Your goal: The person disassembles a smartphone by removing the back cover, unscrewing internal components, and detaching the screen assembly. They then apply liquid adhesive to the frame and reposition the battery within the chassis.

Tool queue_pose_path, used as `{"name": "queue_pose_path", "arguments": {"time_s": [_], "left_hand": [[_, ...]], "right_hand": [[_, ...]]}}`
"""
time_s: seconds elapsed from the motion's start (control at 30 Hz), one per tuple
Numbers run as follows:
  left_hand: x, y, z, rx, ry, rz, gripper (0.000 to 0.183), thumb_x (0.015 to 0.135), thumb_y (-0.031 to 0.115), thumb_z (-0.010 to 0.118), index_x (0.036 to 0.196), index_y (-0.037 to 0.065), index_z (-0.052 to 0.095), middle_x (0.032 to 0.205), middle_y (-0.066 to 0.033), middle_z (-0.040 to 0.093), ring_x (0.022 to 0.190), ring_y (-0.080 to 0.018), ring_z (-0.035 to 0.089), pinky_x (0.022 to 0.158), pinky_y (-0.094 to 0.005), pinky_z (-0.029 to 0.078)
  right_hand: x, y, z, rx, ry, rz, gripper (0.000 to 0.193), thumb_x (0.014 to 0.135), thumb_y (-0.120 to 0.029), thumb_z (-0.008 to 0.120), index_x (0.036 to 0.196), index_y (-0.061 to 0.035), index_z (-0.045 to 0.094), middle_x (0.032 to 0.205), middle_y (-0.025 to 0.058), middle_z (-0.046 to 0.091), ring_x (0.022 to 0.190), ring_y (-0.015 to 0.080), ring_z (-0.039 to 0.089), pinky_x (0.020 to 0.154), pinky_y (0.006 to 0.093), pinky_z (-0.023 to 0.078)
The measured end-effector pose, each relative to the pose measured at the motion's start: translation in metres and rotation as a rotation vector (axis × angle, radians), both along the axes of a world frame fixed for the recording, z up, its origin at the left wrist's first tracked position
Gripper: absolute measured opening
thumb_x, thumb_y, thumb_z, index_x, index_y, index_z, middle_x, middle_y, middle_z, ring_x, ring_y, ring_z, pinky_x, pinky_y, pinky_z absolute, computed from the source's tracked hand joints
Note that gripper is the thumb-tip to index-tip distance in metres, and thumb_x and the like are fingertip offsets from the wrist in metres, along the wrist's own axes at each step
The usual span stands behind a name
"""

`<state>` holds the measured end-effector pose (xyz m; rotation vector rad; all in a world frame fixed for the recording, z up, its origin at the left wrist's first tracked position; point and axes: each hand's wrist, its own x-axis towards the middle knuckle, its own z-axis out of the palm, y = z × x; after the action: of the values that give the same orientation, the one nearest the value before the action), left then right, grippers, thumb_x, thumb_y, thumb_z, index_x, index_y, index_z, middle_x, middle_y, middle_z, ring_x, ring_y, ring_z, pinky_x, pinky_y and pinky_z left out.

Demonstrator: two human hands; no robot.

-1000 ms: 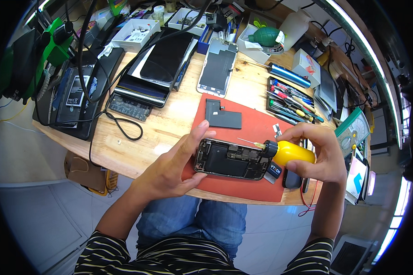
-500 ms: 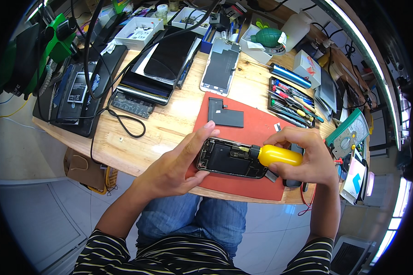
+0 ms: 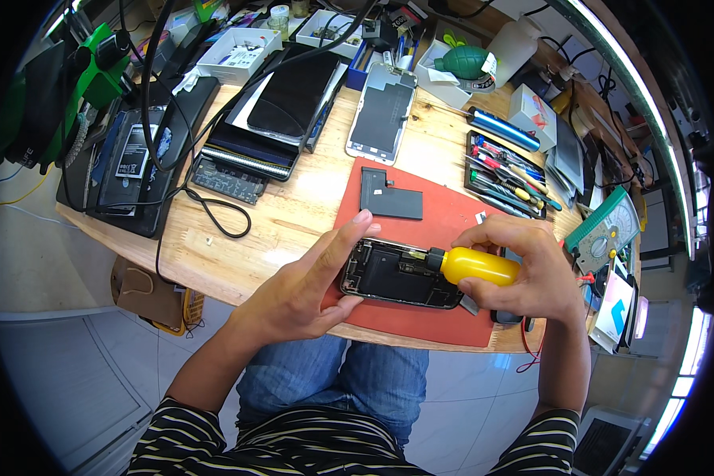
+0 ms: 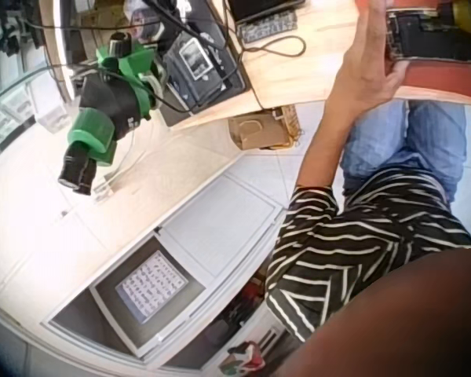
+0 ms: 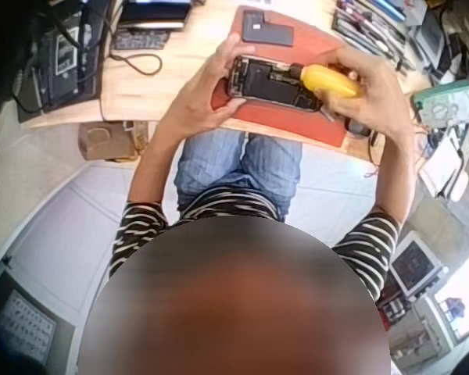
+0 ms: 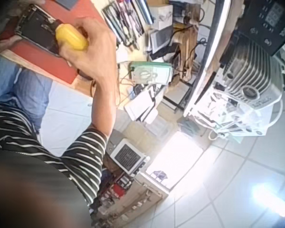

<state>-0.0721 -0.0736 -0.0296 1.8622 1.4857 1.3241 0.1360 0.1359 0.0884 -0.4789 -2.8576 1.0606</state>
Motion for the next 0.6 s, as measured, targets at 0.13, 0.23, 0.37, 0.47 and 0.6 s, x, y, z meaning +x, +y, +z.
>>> {"name": "queue_pose_path", "arguments": {"time_s": [0.13,0.23,0.37,0.47,0.6], "left_hand": [[0.001,0.0,0.0,-0.006,0.003,0.004,0.118,0.081,-0.007,0.081,0.168,0.008,0.002,0.154,-0.03,0.046,0.125,-0.0365,0.067,0.103,-0.0424,0.056],[0.002,0.0,-0.001,-0.001,-0.065,0.013,0.112,0.08,-0.006,0.08,0.167,0.007,0.01,0.154,-0.0269,0.048,0.131,-0.0413,0.061,0.104,-0.0434,0.056],[0.001,0.001,0.0,-0.001,-0.1,0.022,0.109,0.08,-0.005,0.079,0.167,0.005,0.014,0.153,-0.025,0.049,0.134,-0.0426,0.058,0.107,-0.0436,0.054],[0.001,0.0,0.0,-0.032,-0.132,0.026,0.109,0.08,-0.005,0.08,0.167,0.006,0.015,0.153,-0.024,0.05,0.133,-0.0402,0.059,0.106,-0.0422,0.054],[0.001,-0.001,0.001,-0.068,-0.109,0.042,0.111,0.079,-0.007,0.081,0.167,0.005,0.014,0.152,-0.0227,0.052,0.123,-0.0319,0.065,0.101,-0.038,0.055]], "right_hand": [[0.005,0.002,-0.002,-0.045,-0.027,-0.027,0.036,0.074,-0.024,0.084,0.103,-0.0041,0.075,0.083,0.0042,0.069,0.075,0.0143,0.063,0.071,0.0286,0.05],[0.011,0.009,0.001,-0.063,-0.01,-0.015,0.035,0.076,-0.023,0.081,0.106,-0.0056,0.074,0.088,0.0084,0.074,0.079,0.0204,0.071,0.076,0.0313,0.055],[0.017,0.024,-0.001,-0.38,0.175,-0.114,0.051,0.078,-0.024,0.086,0.119,0.0032,0.073,0.104,0.0068,0.074,0.094,0.0132,0.066,0.085,0.0291,0.051],[0.01,0.04,-0.009,-0.458,0.246,-0.245,0.07,0.079,-0.03,0.087,0.133,0.0073,0.063,0.109,0.0118,0.072,0.098,0.0185,0.07,0.091,0.0329,0.055],[-0.026,0.066,-0.03,-0.345,0.329,-0.301,0.05,0.083,-0.014,0.086,0.125,0.0044,0.065,0.111,0.0078,0.072,0.102,0.0179,0.07,0.096,0.0331,0.055]]}}
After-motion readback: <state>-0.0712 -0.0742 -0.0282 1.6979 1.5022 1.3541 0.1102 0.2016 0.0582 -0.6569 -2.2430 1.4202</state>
